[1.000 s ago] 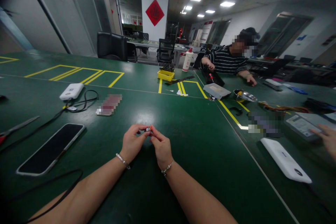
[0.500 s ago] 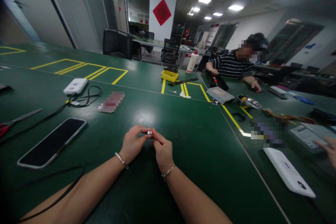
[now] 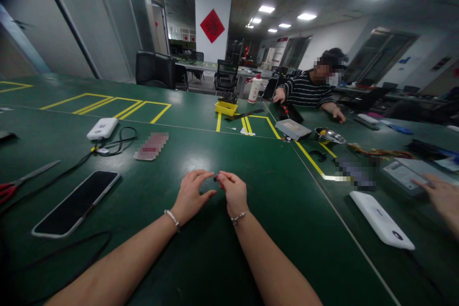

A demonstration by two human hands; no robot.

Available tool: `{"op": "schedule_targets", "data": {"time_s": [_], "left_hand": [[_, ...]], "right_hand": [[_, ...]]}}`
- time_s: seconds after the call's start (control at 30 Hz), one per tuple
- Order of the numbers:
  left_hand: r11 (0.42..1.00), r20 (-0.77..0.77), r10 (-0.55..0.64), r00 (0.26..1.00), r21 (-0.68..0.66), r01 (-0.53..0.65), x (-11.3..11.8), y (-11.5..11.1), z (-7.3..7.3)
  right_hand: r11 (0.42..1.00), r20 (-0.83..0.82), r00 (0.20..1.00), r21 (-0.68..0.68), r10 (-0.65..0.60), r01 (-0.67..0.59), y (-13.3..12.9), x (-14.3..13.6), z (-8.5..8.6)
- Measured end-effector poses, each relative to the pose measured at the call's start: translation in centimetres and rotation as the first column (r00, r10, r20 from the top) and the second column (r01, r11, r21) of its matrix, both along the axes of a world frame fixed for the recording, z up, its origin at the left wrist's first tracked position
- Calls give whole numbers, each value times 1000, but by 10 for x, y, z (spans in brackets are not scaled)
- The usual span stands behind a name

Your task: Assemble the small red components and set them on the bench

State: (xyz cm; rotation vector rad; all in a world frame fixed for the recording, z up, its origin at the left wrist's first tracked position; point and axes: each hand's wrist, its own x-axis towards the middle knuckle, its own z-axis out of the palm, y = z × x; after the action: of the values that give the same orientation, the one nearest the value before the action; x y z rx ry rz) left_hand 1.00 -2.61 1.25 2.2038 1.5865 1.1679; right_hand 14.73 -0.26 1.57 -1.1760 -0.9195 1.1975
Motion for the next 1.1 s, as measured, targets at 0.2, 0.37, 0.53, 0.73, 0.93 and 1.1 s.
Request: {"op": "schedule_targets", "data": {"time_s": [0.2, 0.37, 0.53, 0.73, 0.93, 1.1], "left_hand": [[980, -168, 80, 983, -165, -108, -13, 3, -11], [958, -236, 67, 969, -256, -129, -16, 6, -17], [956, -270, 34, 962, -272, -111, -14, 5, -16], [947, -197, 99, 976, -281, -152, -13, 8, -17], [947, -90, 112, 990, -292, -134, -11, 10, -15], [936, 39, 156, 987, -325, -135, -7, 10, -12]], "right_hand": [[942, 848, 454, 138, -273, 307, 23, 128, 16], [899, 969, 234, -30, -82, 437, 25, 203, 2], [896, 976, 212, -57, -43, 440, 27, 212, -13], [902, 978, 152, 68, -145, 426, 30, 213, -17], [872, 883, 28, 457, -469, 176, 27, 134, 6], [886, 973, 68, 228, -220, -403, -4, 22, 4]]}}
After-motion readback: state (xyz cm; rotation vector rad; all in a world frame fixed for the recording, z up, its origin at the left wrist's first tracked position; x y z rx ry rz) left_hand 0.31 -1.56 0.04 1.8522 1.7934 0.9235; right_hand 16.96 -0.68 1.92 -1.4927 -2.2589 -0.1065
